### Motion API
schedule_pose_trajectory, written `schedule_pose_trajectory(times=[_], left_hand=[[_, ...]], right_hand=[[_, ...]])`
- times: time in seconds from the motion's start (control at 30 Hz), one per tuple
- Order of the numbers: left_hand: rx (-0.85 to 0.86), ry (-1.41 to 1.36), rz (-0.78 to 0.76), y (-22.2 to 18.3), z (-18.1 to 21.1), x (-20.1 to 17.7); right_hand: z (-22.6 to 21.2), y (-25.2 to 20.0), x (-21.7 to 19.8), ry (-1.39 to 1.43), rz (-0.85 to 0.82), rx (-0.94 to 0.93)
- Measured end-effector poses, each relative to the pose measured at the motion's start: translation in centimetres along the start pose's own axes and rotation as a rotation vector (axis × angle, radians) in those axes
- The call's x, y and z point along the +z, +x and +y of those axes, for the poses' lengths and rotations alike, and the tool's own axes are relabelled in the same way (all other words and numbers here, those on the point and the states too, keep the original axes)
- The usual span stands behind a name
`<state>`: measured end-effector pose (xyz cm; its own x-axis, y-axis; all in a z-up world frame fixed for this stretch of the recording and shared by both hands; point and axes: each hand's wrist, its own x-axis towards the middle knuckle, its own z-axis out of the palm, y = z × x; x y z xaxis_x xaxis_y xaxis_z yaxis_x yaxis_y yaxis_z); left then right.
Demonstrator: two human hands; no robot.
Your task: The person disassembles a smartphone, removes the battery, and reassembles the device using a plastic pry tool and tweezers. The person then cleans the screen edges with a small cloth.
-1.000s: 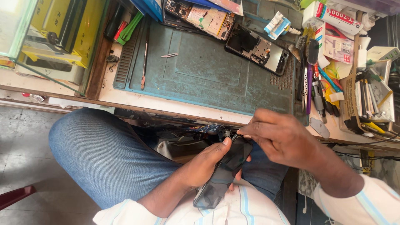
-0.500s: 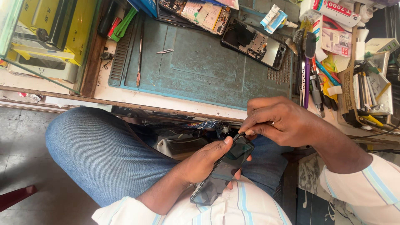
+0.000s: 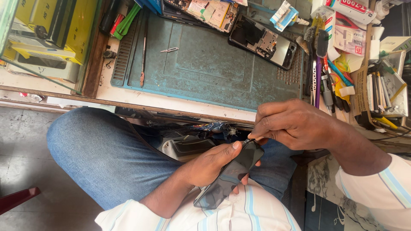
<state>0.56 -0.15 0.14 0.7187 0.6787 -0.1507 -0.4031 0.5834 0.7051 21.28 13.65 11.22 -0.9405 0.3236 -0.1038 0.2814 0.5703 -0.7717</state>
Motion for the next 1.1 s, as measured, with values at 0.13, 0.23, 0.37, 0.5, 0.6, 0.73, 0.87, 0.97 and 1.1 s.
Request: schedule_pose_trajectory(times=[0.13, 0.23, 0.37, 0.5, 0.6, 0.73, 0.87, 0.97, 1.1], left_hand=[[-0.010, 0.005, 0.005, 0.0, 0.1, 0.0], [0.008, 0.003, -0.001, 0.0, 0.1, 0.0], [0.057, 0.066, 0.017, 0.0, 0.1, 0.0], [0.080, 0.102, 0.006, 0.0, 0.0, -0.2], [0.113, 0.144, 0.011, 0.2, -0.1, -0.4], [0.165, 0.145, -0.040, 0.2, -0.4, -0.7], [0.185, 0.121, -0.087, 0.2, -0.5, -1.0], [0.081, -0.004, -0.085, -0.3, -0.5, -1.3], [0.080, 0.026, -0.135, -0.5, -0.3, -1.8]], right_hand=[[0.1, 0.0, 0.0, -0.074, 0.017, -0.081], [-0.1, 0.0, -0.1, -0.183, 0.062, -0.192], [-0.2, 0.2, 0.0, -0.188, 0.102, -0.234], [-0.2, 0.2, 0.3, -0.207, 0.146, -0.266], [-0.1, 0.2, 0.4, -0.160, 0.134, -0.238], [0.3, 0.3, 0.4, -0.136, 0.120, -0.241], [0.4, 0.2, 0.6, -0.148, 0.143, -0.239], [0.5, 0.3, 0.7, -0.171, 0.156, -0.232], [0.3, 0.6, 0.9, -0.147, 0.158, -0.204]])
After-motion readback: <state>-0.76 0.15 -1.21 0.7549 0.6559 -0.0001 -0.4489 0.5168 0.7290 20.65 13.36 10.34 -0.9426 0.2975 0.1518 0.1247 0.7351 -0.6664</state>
